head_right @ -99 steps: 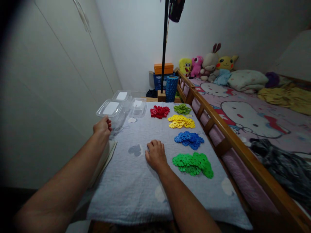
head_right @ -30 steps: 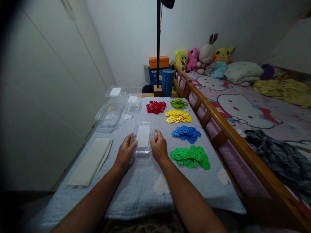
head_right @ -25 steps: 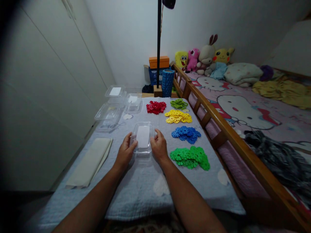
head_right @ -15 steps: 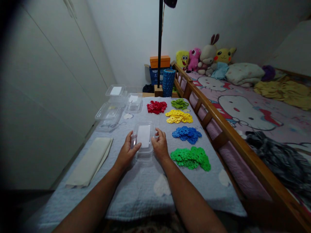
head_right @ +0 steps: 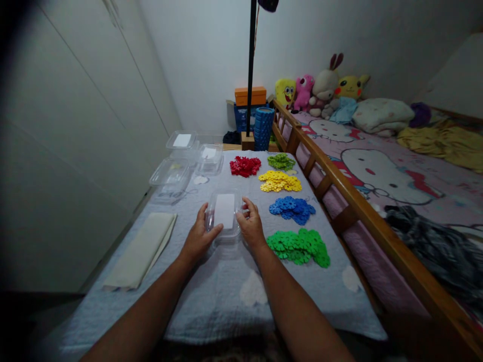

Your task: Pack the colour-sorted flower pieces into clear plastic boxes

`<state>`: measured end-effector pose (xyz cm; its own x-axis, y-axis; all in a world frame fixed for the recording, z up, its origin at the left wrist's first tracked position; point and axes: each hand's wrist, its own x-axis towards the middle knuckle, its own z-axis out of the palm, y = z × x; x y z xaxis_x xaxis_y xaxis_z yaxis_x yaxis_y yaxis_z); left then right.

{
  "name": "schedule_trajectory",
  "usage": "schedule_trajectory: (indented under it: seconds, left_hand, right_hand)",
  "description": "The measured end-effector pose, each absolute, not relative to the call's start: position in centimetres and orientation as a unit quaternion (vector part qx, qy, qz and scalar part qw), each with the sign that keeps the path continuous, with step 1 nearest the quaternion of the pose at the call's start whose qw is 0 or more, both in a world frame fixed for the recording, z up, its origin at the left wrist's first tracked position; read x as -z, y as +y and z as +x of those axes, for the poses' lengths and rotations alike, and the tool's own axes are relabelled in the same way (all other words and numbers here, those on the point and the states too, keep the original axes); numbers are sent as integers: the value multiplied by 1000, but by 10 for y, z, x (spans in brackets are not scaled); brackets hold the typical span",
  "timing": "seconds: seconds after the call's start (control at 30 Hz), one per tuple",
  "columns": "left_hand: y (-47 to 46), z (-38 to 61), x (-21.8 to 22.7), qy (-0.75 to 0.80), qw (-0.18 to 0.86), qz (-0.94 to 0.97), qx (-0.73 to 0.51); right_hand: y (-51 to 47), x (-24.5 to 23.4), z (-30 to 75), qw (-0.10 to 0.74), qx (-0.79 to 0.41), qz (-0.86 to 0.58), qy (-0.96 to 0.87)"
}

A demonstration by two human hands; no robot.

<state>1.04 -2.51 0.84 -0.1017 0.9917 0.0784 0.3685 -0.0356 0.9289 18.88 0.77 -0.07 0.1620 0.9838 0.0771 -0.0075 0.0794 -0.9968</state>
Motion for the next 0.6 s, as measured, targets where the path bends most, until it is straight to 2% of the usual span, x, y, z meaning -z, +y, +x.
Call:
schedule_trajectory:
  seconds: [0.1,0.23,0.6]
  left_hand:
    - [-24,11,-8,591,354,571,-447]
    - [-23,13,-5,589,297,586,-471]
    - [-24,11,-4,570,259,634,-454]
  right_hand:
    - [7,-2,191,558,-473,-510,-452]
    - [7,-4,192,545,-500,-512,-436]
    - [8,3,189,554,-400,-530,-502]
